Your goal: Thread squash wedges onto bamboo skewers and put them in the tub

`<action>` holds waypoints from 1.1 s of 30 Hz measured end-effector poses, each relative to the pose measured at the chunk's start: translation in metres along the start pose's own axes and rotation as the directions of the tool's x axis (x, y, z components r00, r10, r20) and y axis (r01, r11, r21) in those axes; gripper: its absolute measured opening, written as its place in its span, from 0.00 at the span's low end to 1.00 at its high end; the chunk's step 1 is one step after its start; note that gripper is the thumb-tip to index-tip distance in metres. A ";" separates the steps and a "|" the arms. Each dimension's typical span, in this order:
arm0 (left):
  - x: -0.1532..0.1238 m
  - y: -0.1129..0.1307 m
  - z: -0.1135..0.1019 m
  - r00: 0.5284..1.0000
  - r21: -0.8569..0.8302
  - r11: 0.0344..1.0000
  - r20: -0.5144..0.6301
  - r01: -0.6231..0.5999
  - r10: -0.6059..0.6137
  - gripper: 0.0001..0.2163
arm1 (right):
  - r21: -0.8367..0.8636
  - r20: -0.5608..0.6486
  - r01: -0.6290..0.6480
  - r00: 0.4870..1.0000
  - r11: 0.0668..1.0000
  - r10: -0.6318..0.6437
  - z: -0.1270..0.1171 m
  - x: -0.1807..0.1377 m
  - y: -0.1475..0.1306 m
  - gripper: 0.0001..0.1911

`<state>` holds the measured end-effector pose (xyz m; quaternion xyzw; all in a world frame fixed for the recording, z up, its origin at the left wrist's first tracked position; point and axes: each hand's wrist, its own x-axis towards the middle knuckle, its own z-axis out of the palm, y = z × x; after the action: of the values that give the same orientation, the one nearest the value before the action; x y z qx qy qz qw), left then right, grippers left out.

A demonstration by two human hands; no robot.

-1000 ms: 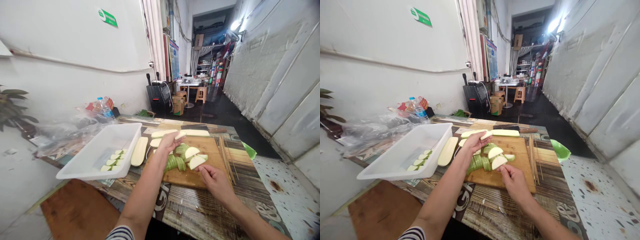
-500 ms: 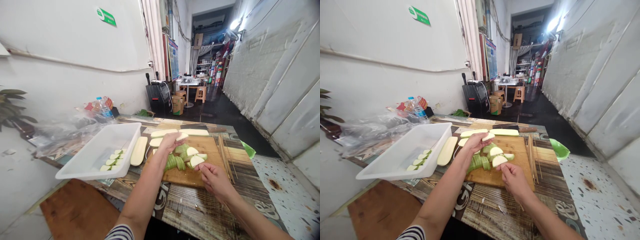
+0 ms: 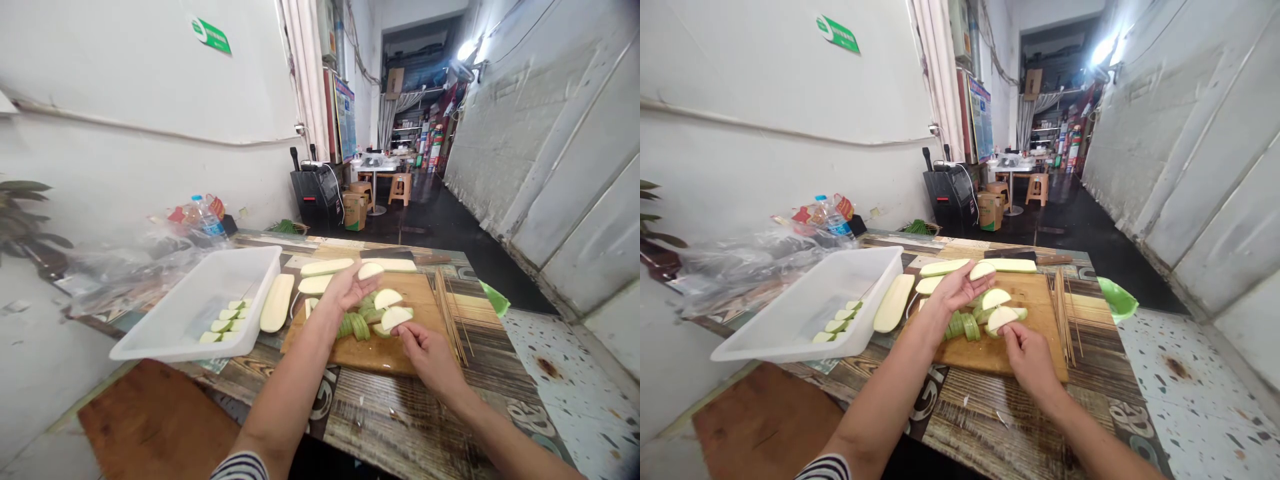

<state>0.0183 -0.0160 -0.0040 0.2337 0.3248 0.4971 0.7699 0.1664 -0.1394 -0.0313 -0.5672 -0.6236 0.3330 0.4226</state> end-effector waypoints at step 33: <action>-0.003 -0.007 0.002 0.993 0.005 0.993 0.009 -0.120 0.120 0.03 | 0.625 0.286 -0.420 0.907 0.657 0.308 0.006 -0.008 -0.012 0.22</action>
<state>0.0235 -0.0215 -0.0071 0.2568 0.3082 0.5406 0.7394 0.1561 -0.1484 -0.0239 -0.4607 -0.3641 0.6567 0.4733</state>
